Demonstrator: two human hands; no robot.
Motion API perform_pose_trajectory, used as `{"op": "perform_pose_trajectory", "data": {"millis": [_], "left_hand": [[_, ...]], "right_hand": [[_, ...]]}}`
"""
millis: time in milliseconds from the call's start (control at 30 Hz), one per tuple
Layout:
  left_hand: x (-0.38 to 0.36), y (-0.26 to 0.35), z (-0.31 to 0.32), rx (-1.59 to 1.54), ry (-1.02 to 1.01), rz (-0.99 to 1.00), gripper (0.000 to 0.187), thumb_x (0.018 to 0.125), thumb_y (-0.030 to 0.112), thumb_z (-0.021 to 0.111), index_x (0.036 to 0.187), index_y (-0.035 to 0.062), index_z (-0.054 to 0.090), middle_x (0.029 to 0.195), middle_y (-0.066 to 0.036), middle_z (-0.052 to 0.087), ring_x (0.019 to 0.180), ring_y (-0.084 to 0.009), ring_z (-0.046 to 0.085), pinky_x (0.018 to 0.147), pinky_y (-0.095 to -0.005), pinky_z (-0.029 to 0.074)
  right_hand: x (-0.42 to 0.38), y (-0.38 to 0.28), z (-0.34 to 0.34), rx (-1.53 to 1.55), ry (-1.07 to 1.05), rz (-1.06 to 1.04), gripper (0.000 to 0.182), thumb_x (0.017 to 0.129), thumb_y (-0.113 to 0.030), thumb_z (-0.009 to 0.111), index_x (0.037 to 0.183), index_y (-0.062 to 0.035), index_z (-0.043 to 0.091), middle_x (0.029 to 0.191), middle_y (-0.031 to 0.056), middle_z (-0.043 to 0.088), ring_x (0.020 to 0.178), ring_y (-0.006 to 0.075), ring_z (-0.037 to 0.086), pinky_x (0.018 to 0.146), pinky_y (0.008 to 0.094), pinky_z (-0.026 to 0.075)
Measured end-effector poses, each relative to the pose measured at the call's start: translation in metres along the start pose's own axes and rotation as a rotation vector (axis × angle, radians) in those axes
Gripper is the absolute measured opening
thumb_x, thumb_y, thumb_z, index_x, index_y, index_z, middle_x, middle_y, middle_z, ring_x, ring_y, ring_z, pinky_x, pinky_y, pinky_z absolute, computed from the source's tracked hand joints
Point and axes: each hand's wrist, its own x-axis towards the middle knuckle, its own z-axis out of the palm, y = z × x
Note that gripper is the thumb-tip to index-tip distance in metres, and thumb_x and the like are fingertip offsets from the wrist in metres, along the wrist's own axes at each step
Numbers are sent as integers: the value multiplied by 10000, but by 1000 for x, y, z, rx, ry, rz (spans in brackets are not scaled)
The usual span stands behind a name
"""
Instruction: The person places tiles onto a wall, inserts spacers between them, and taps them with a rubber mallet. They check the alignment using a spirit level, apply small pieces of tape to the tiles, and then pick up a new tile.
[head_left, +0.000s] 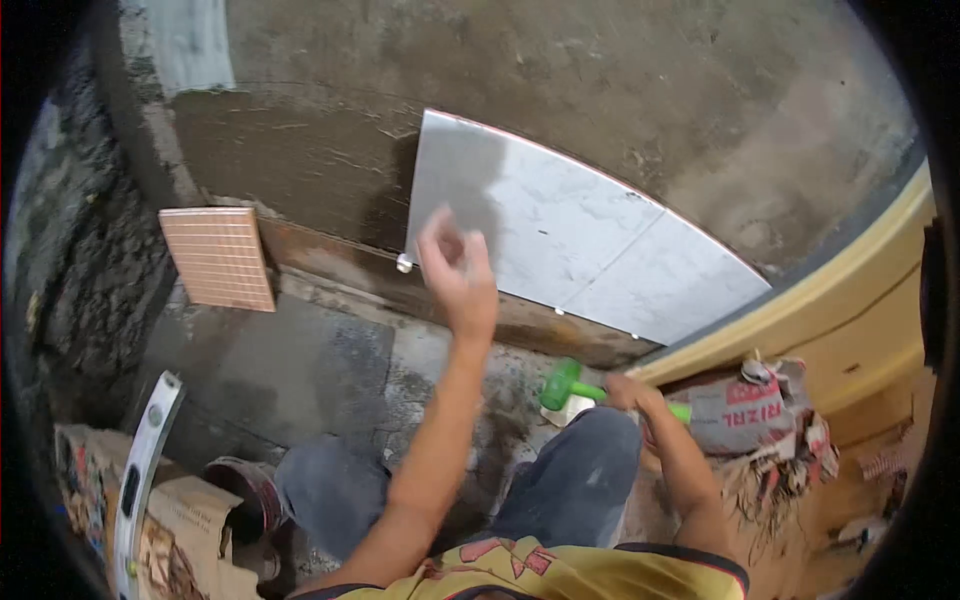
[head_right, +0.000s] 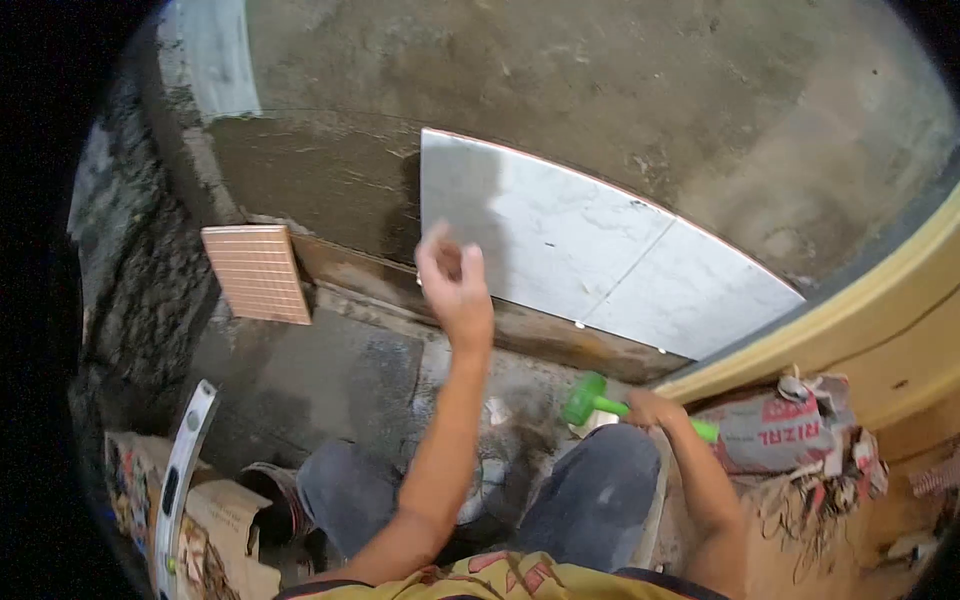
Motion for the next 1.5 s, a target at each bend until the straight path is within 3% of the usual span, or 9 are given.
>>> {"op": "perform_pose_trajectory", "data": {"millis": [167,400,567,800,1033,1133,1167,1333,1500], "left_hand": [[95,56,9,589,-127,457,602,874,42,619,1453,37,453,1205,-173,473,1061,-300,547,942,-399,474],[104,84,17,1004,-292,773,330,877,3,610,1199,17,679,996,-148,607,917,-289,622,836,-392,502],[37,77,78,853,-535,883,300,864,-18,619,1139,46,722,960,-125,612,899,-281,620,792,-380,504],[-30,65,152,596,-728,1002,300,845,-13,664,1123,76,730,887,-99,599,808,-273,592,713,-383,488],[27,61,100,736,-588,1011,297,837,13,698,1124,84,733,844,-87,590,799,-255,588,710,-368,486],[85,61,41,875,-458,1035,305,868,23,663,1159,92,724,839,-93,591,803,-271,582,747,-370,476],[103,60,22,973,-371,1025,304,874,33,652,1159,105,724,855,-97,600,817,-275,589,758,-380,471],[170,70,-43,1375,-53,1038,189,814,102,646,970,115,753,925,-123,659,853,-307,634,748,-425,483],[162,66,-58,878,-137,789,217,920,287,742,1005,95,798,839,-45,744,684,-109,622,678,-275,512]], "right_hand": [[6,88,135,501,298,-348,372,805,-265,697,1024,35,693,991,269,708,843,361,689,774,441,526],[-32,76,206,686,277,-160,478,833,-189,662,1250,35,602,1294,231,639,1173,290,614,1027,406,455],[29,100,273,516,289,-55,391,821,-168,689,1149,42,657,1118,275,683,1047,377,670,910,417,502],[-23,66,190,839,312,-108,355,822,-163,700,1094,65,692,1100,242,713,1008,288,687,884,397,514],[-39,91,222,1047,348,-21,497,910,-93,611,1381,33,512,1354,160,598,1188,262,559,1019,373,446],[24,146,297,403,634,-500,419,916,-147,567,1304,12,568,1305,252,585,1218,386,549,1028,442,432],[20,136,285,892,501,-413,443,912,-131,597,1328,15,554,1316,206,591,1206,336,549,1031,415,433],[37,183,353,634,369,-134,418,930,-161,524,1302,29,540,1229,256,600,1203,390,530,1010,460,423],[-42,87,253,947,328,125,364,900,-224,626,1143,46,640,977,223,672,918,306,628,798,449,482]]}}
